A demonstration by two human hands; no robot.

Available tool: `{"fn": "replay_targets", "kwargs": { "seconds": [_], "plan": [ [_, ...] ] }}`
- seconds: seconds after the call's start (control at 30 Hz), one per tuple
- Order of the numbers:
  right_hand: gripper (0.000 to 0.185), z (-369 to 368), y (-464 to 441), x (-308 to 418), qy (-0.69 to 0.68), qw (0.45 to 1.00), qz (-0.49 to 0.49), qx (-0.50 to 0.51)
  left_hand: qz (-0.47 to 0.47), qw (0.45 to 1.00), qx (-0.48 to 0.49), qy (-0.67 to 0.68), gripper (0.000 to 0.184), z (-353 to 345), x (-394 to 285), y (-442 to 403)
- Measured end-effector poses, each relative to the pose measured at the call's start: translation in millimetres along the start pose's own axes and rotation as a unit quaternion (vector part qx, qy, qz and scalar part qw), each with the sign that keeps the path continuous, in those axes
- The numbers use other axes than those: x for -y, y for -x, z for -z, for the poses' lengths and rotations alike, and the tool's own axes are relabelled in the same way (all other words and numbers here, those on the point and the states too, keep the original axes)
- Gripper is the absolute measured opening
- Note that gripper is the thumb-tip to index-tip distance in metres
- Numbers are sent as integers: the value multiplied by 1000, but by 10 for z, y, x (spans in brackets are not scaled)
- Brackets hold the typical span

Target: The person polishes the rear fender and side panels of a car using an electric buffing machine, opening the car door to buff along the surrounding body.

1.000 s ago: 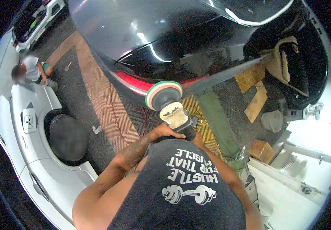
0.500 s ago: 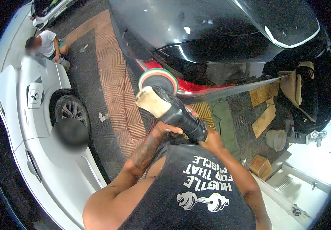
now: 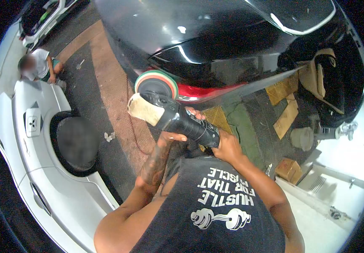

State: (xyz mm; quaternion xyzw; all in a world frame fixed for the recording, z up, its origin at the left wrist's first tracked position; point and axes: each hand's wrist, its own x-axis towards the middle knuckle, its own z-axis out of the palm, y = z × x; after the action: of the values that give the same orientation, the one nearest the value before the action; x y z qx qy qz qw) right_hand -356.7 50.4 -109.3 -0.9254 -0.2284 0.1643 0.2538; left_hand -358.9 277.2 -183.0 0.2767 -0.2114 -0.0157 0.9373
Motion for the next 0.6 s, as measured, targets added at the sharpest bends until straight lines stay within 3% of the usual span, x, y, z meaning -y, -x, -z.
{"fn": "replay_targets", "kwargs": {
  "seconds": [0.17,0.2,0.37,0.47,0.53,0.6],
  "plan": [
    [46,-286,153,-739,-50,998,-20,16,131,969,9,-207,85,-142,315,61],
    [44,-310,197,-787,-90,994,-51,34,154,924,59,-344,84,-113,379,69],
    [38,-600,367,-1165,-167,976,-127,66,223,940,15,-259,81,-287,763,86],
    [44,-927,476,-1487,-275,948,-139,81,268,888,-9,-373,77,-274,1010,108],
    [43,-1001,470,-1516,-306,941,-133,47,310,885,-38,-345,80,-417,1027,-73],
    [46,-1052,471,-1581,-332,934,-126,38,280,894,-57,-345,80,-531,1121,-269]
  ]
}}
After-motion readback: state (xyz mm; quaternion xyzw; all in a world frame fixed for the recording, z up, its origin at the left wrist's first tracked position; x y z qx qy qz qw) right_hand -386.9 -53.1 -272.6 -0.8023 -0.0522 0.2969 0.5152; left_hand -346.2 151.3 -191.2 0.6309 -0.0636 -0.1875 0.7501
